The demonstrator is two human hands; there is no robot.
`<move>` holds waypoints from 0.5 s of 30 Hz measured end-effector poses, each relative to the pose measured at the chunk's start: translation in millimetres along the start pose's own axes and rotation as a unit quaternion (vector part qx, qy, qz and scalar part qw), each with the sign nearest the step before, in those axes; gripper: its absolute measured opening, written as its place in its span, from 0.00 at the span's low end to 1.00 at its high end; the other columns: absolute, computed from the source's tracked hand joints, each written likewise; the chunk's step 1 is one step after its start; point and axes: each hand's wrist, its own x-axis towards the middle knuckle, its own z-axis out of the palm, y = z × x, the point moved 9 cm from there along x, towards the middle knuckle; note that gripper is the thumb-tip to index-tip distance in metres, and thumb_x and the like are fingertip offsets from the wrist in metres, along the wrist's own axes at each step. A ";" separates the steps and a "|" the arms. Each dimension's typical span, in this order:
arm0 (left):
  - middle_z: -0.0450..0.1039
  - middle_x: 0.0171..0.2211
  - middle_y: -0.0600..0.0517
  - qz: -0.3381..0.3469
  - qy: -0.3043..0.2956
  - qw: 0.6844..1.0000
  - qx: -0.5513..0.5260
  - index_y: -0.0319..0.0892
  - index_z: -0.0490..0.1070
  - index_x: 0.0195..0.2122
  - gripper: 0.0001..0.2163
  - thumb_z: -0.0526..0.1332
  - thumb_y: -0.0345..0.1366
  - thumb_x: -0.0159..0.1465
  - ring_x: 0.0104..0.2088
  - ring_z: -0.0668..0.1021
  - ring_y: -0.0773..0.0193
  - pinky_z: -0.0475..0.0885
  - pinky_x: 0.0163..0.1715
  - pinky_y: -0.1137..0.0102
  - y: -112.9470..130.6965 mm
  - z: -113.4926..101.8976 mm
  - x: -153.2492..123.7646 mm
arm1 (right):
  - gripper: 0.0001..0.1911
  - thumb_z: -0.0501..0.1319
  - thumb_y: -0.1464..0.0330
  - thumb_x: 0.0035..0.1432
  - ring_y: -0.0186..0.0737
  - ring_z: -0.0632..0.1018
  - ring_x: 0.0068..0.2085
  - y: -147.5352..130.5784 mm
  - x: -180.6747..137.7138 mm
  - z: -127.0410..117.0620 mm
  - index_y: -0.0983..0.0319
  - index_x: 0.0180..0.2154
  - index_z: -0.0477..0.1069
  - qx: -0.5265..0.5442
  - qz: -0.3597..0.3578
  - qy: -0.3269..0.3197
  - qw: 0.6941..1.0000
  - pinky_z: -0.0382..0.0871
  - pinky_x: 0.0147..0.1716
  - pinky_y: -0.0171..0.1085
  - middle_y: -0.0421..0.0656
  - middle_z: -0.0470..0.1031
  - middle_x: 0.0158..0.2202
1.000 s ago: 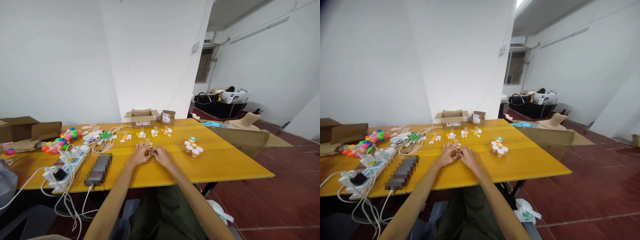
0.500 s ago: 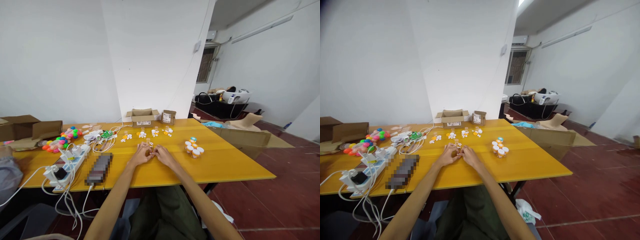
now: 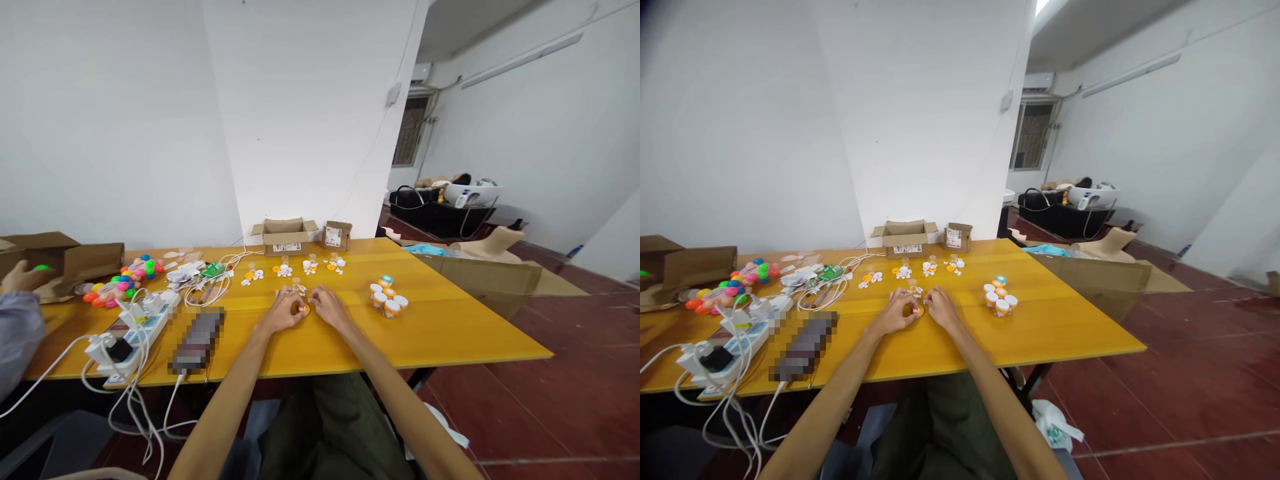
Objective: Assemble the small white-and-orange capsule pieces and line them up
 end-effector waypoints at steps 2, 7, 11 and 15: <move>0.76 0.37 0.52 -0.001 -0.001 1.000 0.002 0.47 0.72 0.33 0.02 0.64 0.36 0.59 0.48 0.70 0.53 0.62 0.52 0.56 -0.5 0.5 0.4 | 0.07 0.62 0.74 0.56 0.41 0.76 0.37 0.1 1.2 1.6 0.57 0.27 0.71 -0.010 0.005 0.003 1.000 0.66 0.36 0.36 0.42 0.76 0.36; 0.76 0.37 0.52 -0.004 -0.007 1.000 0.003 0.47 0.72 0.33 0.01 0.63 0.36 0.60 0.48 0.71 0.53 0.62 0.52 0.56 0.6 0.4 0.1 | 0.07 0.59 0.72 0.59 0.40 0.76 0.38 -7.0 -5.2 -4.5 0.57 0.30 0.73 0.017 -0.034 0.030 0.999 0.67 0.38 0.36 0.42 0.75 0.36; 0.76 0.37 0.52 -0.003 -0.003 1.000 0.006 0.47 0.72 0.33 0.01 0.63 0.36 0.61 0.48 0.71 0.53 0.63 0.52 0.56 3.4 -1.9 -0.6 | 0.07 0.58 0.71 0.59 0.39 0.76 0.36 -14.9 -17.3 -11.3 0.58 0.31 0.73 0.057 -0.057 0.031 0.996 0.69 0.38 0.37 0.42 0.76 0.34; 0.77 0.38 0.52 0.002 0.007 1.000 0.000 0.48 0.72 0.34 0.04 0.63 0.40 0.62 0.49 0.71 0.54 0.62 0.53 0.56 3.2 -2.8 0.1 | 0.06 0.59 0.70 0.58 0.38 0.76 0.32 -24.5 -25.9 -10.2 0.58 0.31 0.74 0.093 -0.059 -0.003 0.994 0.70 0.37 0.37 0.40 0.78 0.32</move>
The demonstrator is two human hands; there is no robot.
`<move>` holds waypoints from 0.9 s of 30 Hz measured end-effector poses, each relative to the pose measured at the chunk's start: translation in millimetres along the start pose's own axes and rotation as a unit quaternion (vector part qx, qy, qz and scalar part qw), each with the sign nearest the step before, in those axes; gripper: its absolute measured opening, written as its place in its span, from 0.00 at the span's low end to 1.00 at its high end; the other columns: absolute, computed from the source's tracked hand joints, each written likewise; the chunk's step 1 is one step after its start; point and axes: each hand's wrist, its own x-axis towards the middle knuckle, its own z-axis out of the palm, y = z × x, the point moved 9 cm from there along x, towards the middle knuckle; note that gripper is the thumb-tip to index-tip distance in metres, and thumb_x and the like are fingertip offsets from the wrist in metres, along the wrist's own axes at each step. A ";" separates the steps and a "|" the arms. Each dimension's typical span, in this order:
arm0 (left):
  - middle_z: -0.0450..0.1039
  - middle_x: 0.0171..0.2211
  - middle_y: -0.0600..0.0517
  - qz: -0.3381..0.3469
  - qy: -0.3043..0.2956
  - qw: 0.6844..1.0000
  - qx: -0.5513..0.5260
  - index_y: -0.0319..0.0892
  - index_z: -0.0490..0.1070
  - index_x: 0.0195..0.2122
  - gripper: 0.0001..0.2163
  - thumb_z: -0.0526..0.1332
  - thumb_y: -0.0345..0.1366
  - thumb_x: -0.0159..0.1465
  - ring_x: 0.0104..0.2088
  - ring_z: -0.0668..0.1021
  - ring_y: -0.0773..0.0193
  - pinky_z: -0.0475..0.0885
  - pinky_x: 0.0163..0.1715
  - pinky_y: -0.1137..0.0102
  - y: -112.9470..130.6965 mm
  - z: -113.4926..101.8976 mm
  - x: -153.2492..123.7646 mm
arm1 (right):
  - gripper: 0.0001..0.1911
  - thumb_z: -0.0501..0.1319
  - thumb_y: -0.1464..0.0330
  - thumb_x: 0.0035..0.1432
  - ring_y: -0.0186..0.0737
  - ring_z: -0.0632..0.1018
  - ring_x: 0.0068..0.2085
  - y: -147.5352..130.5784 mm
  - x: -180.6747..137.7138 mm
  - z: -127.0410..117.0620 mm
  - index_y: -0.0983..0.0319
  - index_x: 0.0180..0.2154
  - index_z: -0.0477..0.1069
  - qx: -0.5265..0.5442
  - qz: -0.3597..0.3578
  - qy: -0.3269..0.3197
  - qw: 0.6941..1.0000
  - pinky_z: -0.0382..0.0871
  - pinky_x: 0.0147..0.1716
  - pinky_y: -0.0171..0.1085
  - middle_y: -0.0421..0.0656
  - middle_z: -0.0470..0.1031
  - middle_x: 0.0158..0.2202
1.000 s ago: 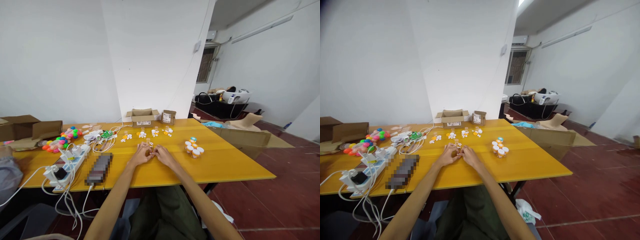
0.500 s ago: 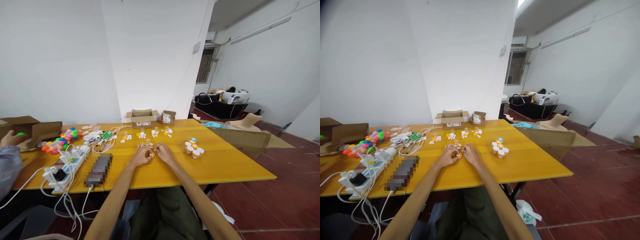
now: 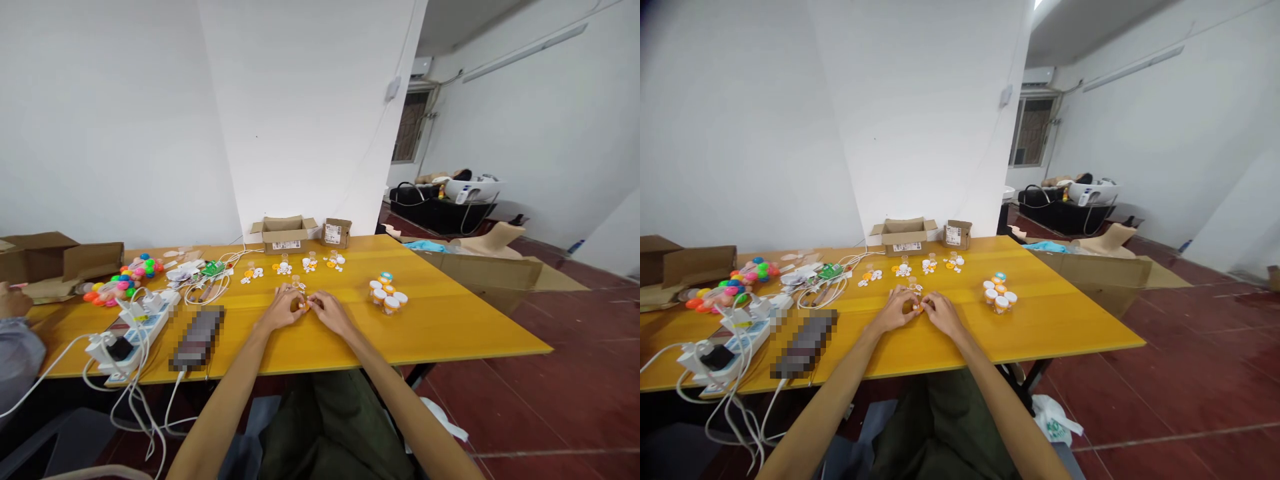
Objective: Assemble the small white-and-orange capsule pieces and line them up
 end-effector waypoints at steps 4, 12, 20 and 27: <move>0.77 0.40 0.52 0.002 0.023 1.000 -0.009 0.48 0.73 0.35 0.05 0.64 0.41 0.62 0.49 0.71 0.54 0.62 0.53 0.56 -3.2 -1.8 1.6 | 0.05 0.59 0.71 0.56 0.39 0.77 0.31 -2.9 -0.1 3.7 0.58 0.31 0.74 0.042 0.017 -0.025 0.999 0.70 0.35 0.36 0.39 0.78 0.29; 0.78 0.43 0.51 -0.001 -0.005 1.000 -0.015 0.48 0.75 0.33 0.05 0.64 0.42 0.62 0.50 0.71 0.53 0.62 0.54 0.56 -2.0 2.7 1.7 | 0.04 0.60 0.71 0.55 0.38 0.78 0.31 0.8 1.6 5.1 0.58 0.30 0.74 0.060 0.020 -0.027 0.998 0.70 0.35 0.36 0.39 0.79 0.28; 0.78 0.42 0.52 0.004 0.005 1.000 -0.016 0.48 0.74 0.32 0.05 0.64 0.41 0.62 0.49 0.71 0.54 0.62 0.53 0.56 -1.6 1.4 0.9 | 0.04 0.60 0.70 0.55 0.38 0.77 0.31 2.8 1.2 6.0 0.58 0.32 0.74 0.056 0.008 -0.015 0.998 0.71 0.34 0.36 0.39 0.79 0.29; 0.78 0.41 0.51 0.011 -0.012 1.000 0.004 0.48 0.73 0.33 0.04 0.62 0.40 0.63 0.49 0.71 0.54 0.62 0.54 0.56 6.1 0.4 -0.6 | 0.04 0.61 0.71 0.54 0.38 0.78 0.32 6.3 1.7 8.2 0.59 0.32 0.75 0.074 0.018 -0.028 0.997 0.71 0.35 0.36 0.39 0.79 0.30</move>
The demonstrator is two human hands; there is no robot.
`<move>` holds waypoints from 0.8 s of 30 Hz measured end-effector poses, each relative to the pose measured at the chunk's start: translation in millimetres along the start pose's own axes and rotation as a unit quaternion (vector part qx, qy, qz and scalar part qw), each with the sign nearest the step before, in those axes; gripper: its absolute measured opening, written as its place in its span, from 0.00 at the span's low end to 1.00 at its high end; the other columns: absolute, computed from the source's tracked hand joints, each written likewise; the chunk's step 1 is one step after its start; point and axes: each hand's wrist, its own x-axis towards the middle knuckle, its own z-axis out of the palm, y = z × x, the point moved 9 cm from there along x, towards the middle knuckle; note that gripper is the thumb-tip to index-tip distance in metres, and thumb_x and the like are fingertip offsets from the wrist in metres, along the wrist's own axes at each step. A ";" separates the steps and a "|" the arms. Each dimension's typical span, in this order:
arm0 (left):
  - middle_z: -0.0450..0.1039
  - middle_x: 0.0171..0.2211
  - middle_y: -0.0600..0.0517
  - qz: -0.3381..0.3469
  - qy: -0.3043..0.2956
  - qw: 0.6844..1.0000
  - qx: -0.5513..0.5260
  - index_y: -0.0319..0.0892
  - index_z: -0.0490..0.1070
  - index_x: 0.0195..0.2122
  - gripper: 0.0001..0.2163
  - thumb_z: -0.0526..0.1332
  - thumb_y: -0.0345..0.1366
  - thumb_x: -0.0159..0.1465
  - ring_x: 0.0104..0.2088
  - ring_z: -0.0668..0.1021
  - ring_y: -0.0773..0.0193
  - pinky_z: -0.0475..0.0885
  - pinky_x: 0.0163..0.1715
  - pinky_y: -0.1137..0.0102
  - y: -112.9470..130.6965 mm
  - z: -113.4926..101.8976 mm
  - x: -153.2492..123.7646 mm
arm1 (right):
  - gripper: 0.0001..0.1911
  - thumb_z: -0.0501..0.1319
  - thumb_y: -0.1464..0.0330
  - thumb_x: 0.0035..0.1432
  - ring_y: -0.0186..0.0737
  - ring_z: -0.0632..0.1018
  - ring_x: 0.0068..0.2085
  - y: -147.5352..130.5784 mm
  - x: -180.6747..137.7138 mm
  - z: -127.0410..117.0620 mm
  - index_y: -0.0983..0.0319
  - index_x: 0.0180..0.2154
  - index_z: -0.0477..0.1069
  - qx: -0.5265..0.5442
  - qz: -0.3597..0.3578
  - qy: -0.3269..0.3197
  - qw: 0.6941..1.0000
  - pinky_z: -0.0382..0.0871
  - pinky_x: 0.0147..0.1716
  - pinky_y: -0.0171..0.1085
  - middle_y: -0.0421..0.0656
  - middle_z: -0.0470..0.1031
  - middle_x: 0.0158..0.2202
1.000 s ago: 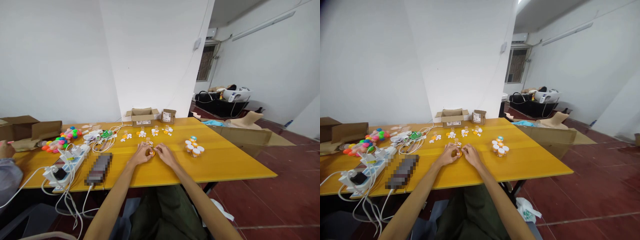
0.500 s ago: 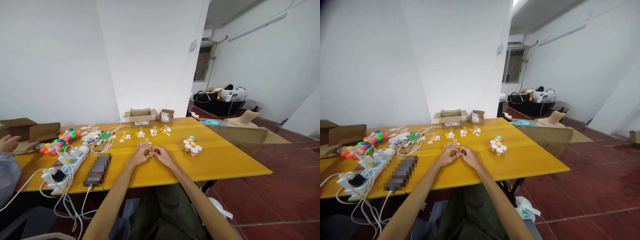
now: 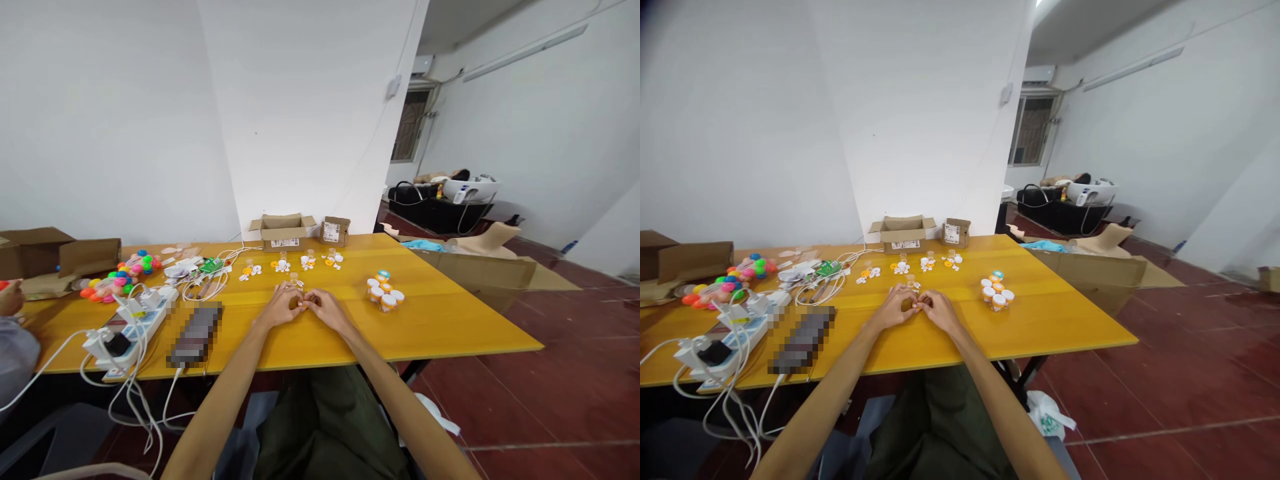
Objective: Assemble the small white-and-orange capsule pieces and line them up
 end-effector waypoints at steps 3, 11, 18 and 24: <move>0.78 0.41 0.51 0.005 -0.005 1.000 0.012 0.48 0.73 0.33 0.03 0.61 0.37 0.63 0.49 0.71 0.53 0.62 0.53 0.55 1.9 0.8 -0.8 | 0.04 0.61 0.71 0.54 0.38 0.77 0.31 1.7 0.6 0.6 0.59 0.32 0.74 0.002 0.004 -0.003 1.000 0.70 0.35 0.36 0.39 0.79 0.30; 0.79 0.38 0.51 0.010 -0.001 0.999 0.054 0.47 0.74 0.29 0.07 0.60 0.29 0.60 0.48 0.72 0.53 0.64 0.53 0.56 3.9 -1.2 3.2 | 0.04 0.61 0.70 0.53 0.38 0.77 0.31 3.2 0.9 3.0 0.58 0.32 0.75 -0.010 -0.004 -0.004 1.000 0.70 0.34 0.36 0.38 0.78 0.29; 0.77 0.38 0.48 -0.013 -0.041 0.994 0.101 0.46 0.75 0.28 0.08 0.60 0.27 0.59 0.50 0.74 0.54 0.65 0.55 0.58 2.5 0.7 13.5 | 0.06 0.65 0.65 0.51 0.39 0.76 0.32 7.5 1.3 5.2 0.58 0.33 0.74 0.009 -0.008 -0.018 1.000 0.69 0.34 0.36 0.39 0.78 0.30; 0.75 0.38 0.49 -0.015 -0.061 0.989 0.135 0.46 0.75 0.28 0.08 0.61 0.25 0.56 0.46 0.75 0.55 0.69 0.51 0.62 0.1 4.4 20.8 | 0.07 0.65 0.63 0.52 0.38 0.75 0.30 11.1 0.9 6.0 0.58 0.33 0.74 0.017 -0.009 -0.018 1.000 0.69 0.32 0.36 0.39 0.77 0.29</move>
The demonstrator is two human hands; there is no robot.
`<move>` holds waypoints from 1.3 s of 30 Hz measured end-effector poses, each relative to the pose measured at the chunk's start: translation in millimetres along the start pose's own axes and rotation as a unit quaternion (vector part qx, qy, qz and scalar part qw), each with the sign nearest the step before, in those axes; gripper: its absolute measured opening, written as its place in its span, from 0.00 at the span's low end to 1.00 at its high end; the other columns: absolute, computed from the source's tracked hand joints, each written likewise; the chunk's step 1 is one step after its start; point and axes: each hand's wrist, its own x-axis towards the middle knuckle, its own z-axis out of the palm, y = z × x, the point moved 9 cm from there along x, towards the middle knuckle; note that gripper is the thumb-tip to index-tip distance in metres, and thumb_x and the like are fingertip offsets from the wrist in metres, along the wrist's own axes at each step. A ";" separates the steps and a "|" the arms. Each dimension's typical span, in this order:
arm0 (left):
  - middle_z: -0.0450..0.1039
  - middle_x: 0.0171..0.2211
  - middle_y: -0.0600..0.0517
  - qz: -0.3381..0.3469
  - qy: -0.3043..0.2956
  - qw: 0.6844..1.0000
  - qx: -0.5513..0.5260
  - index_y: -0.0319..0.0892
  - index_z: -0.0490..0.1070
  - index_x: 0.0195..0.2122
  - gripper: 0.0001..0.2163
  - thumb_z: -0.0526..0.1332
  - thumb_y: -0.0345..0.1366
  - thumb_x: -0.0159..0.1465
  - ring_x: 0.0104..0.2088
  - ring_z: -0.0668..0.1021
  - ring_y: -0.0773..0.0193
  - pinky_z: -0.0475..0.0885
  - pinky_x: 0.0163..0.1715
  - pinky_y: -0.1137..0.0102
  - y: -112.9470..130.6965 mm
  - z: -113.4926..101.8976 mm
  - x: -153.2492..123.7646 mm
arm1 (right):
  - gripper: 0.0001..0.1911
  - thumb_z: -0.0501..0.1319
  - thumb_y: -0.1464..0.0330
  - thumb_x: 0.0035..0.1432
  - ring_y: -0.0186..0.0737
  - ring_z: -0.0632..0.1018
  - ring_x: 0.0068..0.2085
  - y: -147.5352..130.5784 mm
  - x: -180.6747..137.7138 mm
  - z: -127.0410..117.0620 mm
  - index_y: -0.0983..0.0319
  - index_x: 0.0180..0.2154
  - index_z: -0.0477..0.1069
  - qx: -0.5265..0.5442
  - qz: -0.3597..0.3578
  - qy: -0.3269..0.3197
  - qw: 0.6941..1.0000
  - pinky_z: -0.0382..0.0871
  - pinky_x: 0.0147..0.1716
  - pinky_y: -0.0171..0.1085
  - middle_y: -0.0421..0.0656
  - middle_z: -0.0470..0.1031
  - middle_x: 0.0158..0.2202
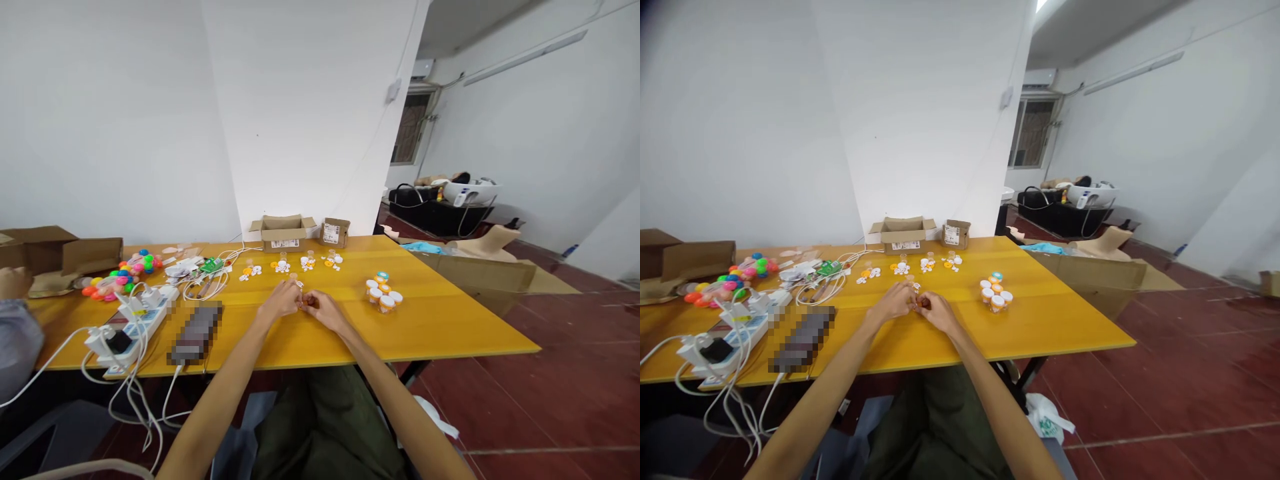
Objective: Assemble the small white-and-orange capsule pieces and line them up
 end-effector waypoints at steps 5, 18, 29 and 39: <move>0.75 0.37 0.48 0.008 0.018 1.000 0.007 0.45 0.74 0.28 0.07 0.61 0.26 0.55 0.46 0.76 0.54 0.70 0.50 0.62 -0.9 1.7 0.6 | 0.06 0.64 0.64 0.52 0.39 0.76 0.31 -2.6 -0.6 -1.4 0.59 0.33 0.74 -0.009 0.005 -0.001 1.000 0.69 0.34 0.37 0.39 0.77 0.30; 0.76 0.27 0.51 0.032 0.033 0.994 -0.096 0.45 0.72 0.24 0.04 0.62 0.29 0.53 0.39 0.77 0.57 0.73 0.41 0.66 -4.9 -0.4 -0.9 | 0.05 0.65 0.68 0.49 0.39 0.76 0.33 -9.9 -1.8 -2.8 0.58 0.32 0.73 -0.010 0.015 -0.006 1.000 0.70 0.35 0.37 0.38 0.77 0.30; 0.79 0.32 0.53 0.019 0.144 0.974 -0.174 0.45 0.72 0.26 0.05 0.62 0.28 0.54 0.41 0.77 0.61 0.72 0.46 0.65 -20.2 -11.4 0.3 | 0.05 0.66 0.67 0.50 0.38 0.76 0.32 -8.1 -1.7 -4.1 0.58 0.32 0.73 -0.008 0.015 0.002 1.000 0.70 0.35 0.37 0.38 0.77 0.30; 0.79 0.39 0.51 -0.013 0.136 0.985 -0.107 0.46 0.76 0.30 0.03 0.64 0.32 0.59 0.48 0.75 0.56 0.68 0.51 0.59 -22.9 -9.1 -0.5 | 0.06 0.64 0.63 0.53 0.39 0.76 0.33 -11.0 -5.1 -5.3 0.57 0.33 0.73 -0.023 0.005 0.009 1.000 0.71 0.36 0.37 0.39 0.78 0.31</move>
